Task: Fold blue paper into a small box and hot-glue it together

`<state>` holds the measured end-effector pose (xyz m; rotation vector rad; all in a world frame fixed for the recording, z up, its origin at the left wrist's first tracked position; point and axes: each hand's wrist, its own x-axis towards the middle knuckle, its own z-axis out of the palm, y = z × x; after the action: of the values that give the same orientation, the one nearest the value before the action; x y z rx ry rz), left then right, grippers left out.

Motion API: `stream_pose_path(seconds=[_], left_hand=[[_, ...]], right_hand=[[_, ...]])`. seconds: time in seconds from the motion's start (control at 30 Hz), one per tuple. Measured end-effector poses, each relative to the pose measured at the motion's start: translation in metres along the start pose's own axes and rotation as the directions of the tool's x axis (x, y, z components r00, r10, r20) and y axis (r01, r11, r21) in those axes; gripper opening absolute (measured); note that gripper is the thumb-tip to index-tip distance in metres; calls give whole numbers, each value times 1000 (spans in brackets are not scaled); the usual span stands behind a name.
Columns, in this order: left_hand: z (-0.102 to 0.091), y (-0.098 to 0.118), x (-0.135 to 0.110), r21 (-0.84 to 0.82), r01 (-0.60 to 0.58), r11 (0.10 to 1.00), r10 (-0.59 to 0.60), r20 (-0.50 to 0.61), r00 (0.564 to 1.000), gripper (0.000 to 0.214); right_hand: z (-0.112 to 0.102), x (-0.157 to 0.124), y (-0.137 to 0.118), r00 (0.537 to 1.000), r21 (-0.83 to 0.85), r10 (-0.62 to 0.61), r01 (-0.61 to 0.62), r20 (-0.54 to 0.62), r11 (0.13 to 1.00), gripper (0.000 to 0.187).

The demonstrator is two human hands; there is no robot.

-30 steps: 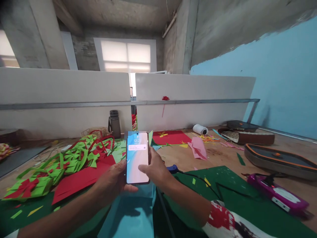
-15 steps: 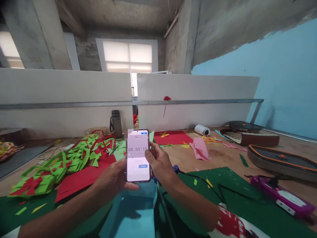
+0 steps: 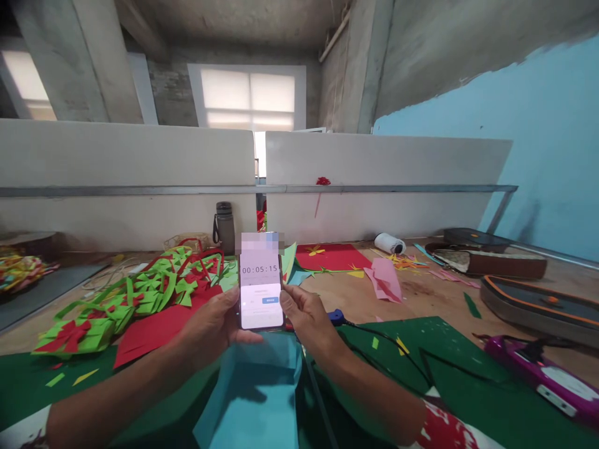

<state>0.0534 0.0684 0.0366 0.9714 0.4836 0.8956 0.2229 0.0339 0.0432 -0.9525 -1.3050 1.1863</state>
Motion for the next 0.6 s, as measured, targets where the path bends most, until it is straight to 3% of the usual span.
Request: stream_pose_path(seconds=[0.6], left_hand=[[-1, 2, 1, -4, 11, 1000, -11, 2, 1000, 42]], right_hand=[[-9, 4, 1, 999, -93, -4, 8, 37, 996, 40]])
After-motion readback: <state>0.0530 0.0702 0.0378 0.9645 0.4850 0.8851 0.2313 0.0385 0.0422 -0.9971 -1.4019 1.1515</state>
